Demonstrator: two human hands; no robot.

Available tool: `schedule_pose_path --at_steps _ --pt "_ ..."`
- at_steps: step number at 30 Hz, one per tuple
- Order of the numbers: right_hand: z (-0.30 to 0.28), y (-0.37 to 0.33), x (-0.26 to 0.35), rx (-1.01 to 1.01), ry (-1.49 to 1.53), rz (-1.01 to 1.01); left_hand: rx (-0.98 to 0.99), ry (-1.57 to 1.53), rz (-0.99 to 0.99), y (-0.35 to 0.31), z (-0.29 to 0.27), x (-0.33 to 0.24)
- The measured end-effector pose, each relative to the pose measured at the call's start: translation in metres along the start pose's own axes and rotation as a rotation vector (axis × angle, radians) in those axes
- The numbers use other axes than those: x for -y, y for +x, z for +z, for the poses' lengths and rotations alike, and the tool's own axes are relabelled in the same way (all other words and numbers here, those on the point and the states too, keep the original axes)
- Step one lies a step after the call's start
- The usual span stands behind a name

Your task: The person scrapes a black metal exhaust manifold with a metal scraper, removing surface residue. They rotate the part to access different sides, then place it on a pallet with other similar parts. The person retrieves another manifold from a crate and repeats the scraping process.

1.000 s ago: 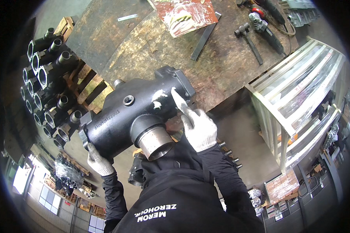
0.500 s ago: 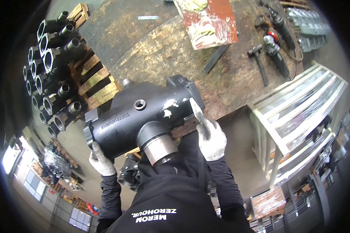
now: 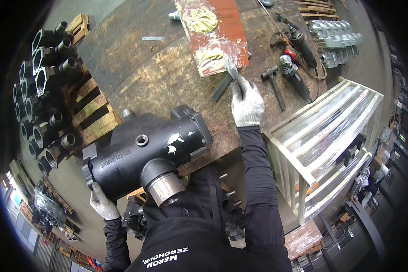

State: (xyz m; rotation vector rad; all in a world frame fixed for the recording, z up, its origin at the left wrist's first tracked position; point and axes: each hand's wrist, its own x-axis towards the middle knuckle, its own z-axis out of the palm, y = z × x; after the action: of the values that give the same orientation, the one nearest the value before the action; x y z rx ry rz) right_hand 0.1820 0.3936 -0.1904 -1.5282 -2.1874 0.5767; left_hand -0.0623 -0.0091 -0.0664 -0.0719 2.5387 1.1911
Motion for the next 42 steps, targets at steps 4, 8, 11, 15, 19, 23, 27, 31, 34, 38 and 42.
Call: schedule_pose_path --at_steps 4,8,11,15,19,23,27,31,34,38,42 --pt "0.009 -0.007 0.0 0.055 -0.019 -0.01 -0.038 0.033 0.016 -0.002 0.0 0.003" --pt "0.001 -0.027 0.003 0.11 -0.049 -0.006 -0.035 -0.028 -0.067 -0.002 -0.005 0.008" --pt "0.001 -0.026 0.001 0.045 -0.076 0.001 0.003 -0.012 -0.006 -0.001 -0.009 0.015" --pt "0.005 -0.029 0.001 0.14 -0.01 -0.045 -0.123 0.023 -0.002 -0.003 -0.007 0.027" --pt "-0.002 -0.054 0.018 0.428 0.486 0.455 -0.136 0.112 -0.009 -0.008 -0.01 0.031" --pt "-0.031 -0.075 0.05 0.754 0.702 0.606 -0.13 -0.061 -0.053 -0.011 -0.011 0.035" --pt "-0.043 -0.098 0.092 0.869 0.473 0.22 -0.179 -0.097 -0.048 -0.014 -0.008 0.041" --pt "-0.044 -0.117 0.115 0.838 0.351 0.033 -0.135 -0.13 -0.07 -0.015 -0.013 0.045" --pt "-0.039 -0.13 0.119 0.794 0.234 -0.046 -0.112 -0.103 -0.072 -0.016 -0.017 0.047" --pt "-0.042 -0.143 0.117 0.79 0.196 -0.109 -0.161 0.021 -0.082 -0.018 -0.018 0.052" --pt "-0.043 -0.143 0.113 0.749 0.224 -0.11 -0.18 0.017 -0.076 -0.021 -0.017 0.055"
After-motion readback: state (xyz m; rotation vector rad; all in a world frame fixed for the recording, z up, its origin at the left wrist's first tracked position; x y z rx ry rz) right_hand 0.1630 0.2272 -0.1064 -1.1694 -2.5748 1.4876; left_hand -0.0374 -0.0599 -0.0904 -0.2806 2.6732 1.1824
